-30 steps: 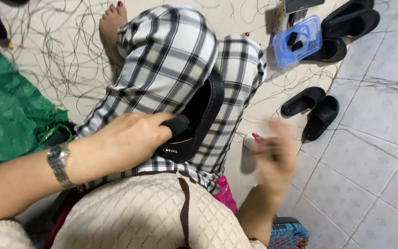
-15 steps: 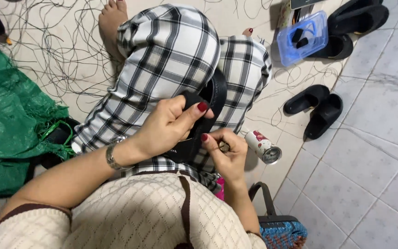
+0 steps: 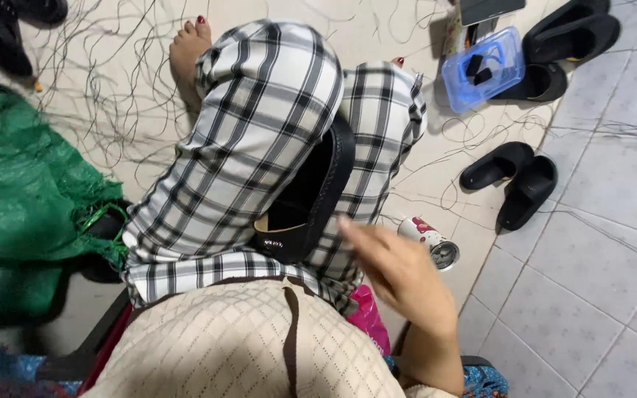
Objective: Hand-sewing the sole of a black shoe using a specialized needle and thread while sitting on the floor.
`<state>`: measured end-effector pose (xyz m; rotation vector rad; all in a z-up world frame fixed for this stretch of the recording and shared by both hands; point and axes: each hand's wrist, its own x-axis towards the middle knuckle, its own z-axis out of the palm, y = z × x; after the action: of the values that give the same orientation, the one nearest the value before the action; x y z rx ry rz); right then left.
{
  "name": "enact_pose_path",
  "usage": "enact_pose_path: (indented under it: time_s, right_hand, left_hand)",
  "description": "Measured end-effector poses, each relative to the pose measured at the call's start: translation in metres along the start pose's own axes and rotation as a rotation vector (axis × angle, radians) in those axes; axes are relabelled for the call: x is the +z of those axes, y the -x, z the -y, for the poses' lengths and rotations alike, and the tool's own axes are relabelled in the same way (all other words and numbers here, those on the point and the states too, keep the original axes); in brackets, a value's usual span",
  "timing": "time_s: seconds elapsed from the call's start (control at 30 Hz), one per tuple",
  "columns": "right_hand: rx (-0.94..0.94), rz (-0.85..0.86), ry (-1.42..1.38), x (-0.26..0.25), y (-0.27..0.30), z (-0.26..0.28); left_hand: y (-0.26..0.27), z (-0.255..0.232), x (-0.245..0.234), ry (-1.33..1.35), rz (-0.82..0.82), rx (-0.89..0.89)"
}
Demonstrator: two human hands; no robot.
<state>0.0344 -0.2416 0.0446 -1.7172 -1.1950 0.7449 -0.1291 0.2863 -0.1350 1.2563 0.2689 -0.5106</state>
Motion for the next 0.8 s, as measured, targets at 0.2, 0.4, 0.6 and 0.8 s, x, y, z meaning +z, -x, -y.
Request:
enact_pose_path:
  time_s: [0.2,0.4,0.6,0.8]
  right_hand:
    - [0.234,-0.041,0.716,0.003,-0.018,0.010]
    - [0.268,0.009,0.781,-0.002,-0.029,0.023]
    - [0.421,0.047,0.883,0.005,-0.038,0.042]
    - [0.407,0.137,0.859,0.007,-0.040,0.036]
  left_hand:
    - [-0.009,0.096,-0.094,-0.445,-0.417,0.246]
    - [-0.072,-0.167,0.223,-1.382,-0.348,0.633]
    - [-0.136,-0.151,0.254,-1.374,-0.065,1.049]
    - [-0.152,-0.151,0.250,-1.349,-0.024,1.176]
